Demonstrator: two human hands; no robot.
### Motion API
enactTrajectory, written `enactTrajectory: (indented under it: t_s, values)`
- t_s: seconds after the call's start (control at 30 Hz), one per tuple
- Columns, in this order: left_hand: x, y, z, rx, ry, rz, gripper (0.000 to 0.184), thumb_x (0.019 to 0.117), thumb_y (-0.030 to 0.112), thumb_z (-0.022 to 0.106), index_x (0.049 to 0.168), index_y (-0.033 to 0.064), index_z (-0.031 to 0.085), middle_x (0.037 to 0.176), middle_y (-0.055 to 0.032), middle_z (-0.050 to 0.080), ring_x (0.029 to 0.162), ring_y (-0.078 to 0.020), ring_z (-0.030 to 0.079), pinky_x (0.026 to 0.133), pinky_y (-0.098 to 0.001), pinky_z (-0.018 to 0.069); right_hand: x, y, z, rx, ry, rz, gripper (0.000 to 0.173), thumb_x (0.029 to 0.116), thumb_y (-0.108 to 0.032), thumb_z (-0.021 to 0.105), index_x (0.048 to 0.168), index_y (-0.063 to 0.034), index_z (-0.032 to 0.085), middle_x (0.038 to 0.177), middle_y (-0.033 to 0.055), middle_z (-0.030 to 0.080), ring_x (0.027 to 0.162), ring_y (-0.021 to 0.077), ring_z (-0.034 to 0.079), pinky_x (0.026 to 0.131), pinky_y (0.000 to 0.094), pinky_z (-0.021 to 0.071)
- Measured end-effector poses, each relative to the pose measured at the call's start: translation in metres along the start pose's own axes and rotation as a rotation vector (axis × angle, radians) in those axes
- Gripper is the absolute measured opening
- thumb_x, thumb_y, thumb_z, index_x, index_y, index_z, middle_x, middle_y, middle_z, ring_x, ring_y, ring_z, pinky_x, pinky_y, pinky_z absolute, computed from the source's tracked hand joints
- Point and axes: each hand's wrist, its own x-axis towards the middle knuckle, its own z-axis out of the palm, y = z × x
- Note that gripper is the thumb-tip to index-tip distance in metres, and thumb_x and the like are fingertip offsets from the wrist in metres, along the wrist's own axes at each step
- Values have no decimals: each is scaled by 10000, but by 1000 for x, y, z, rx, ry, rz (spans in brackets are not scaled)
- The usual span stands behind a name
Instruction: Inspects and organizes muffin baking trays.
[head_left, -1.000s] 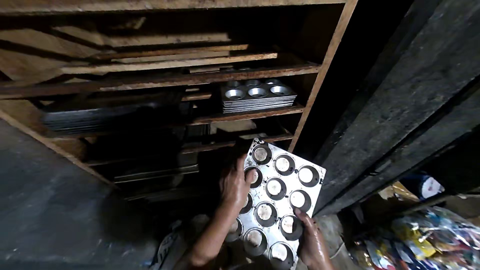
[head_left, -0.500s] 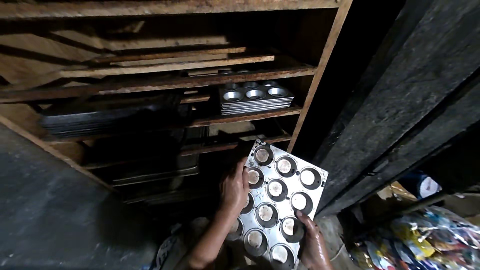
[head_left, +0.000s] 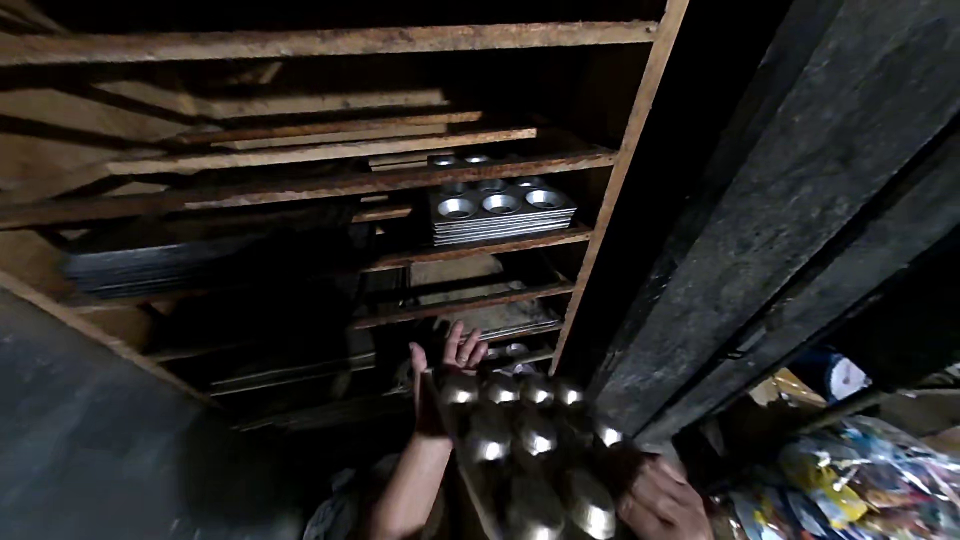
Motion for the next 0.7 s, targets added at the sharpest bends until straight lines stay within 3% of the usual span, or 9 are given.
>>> enactTrajectory:
  t_s: [0.07,0.1,0.13,0.17,0.2,0.3,0.4,0.57,0.7]
  values:
    - [-2,-2,10,70,20,-33,978,939,777,-11,1557,124,375,1485,-140,528,1281,-291,583,973,-451,524,-9,-1,8,280,71,291,322,972,-316,624,759,-76,655,795,84,683,859,130,671,840,247,547]
    - [-3,-3,14,146,11,-9,962,933,776,-19,1557,153,366,1505,-99,514,1330,-260,545,1039,-457,487,-10,-1,12,441,146,492,274,950,-258,674,742,-81,658,816,28,678,846,39,652,799,180,545]
    - [-4,-3,16,267,-50,29,952,938,761,-28,1620,149,231,1605,-92,380,1441,-245,412,1143,-470,372,-9,-2,16,585,241,689,211,927,-192,693,724,-135,680,799,-65,690,787,-35,646,735,151,554]
    - [-5,-4,17,449,-71,112,945,957,745,16,1622,101,201,1627,-106,348,1469,-239,385,1158,-462,362,-5,-4,20,720,352,875,227,916,-100,666,707,-186,686,749,-115,705,697,-45,648,661,166,563]
    - [-6,-4,16,636,-78,210,949,976,740,96,1606,43,224,1621,-129,361,1470,-230,392,1157,-433,375,-1,-7,24,845,449,1035,272,936,-36,597,732,-184,699,725,-98,725,656,-7,672,636,210,587]
    - [-8,-5,9,1055,-121,514,746,1076,532,305,1490,-80,408,1523,-193,482,1419,-192,457,1172,-348,380,4,-12,39,1064,622,1335,287,996,-101,469,816,-151,687,689,-48,704,610,55,668,594,255,587]
    - [-10,-6,17,1284,-113,652,532,1050,336,490,1440,-25,526,1443,-178,571,1360,-215,529,1148,-374,422,0,-18,49,1193,659,1400,285,998,-134,459,811,-156,674,652,-42,675,567,41,634,555,228,558]
    - [-7,-10,33,1329,-155,594,554,1038,301,507,1482,-29,464,1402,-197,587,1261,-201,596,1063,-342,485,-3,-24,55,1184,638,1310,241,927,-105,557,752,-190,700,672,-32,712,589,55,669,573,247,579]
    - [-7,-9,39,1321,-99,565,480,1024,285,566,1384,-31,569,1286,-154,669,1144,-127,662,992,-295,537,-3,-27,54,1146,600,1206,293,909,-28,568,762,-224,728,724,-50,744,646,48,699,627,254,601]
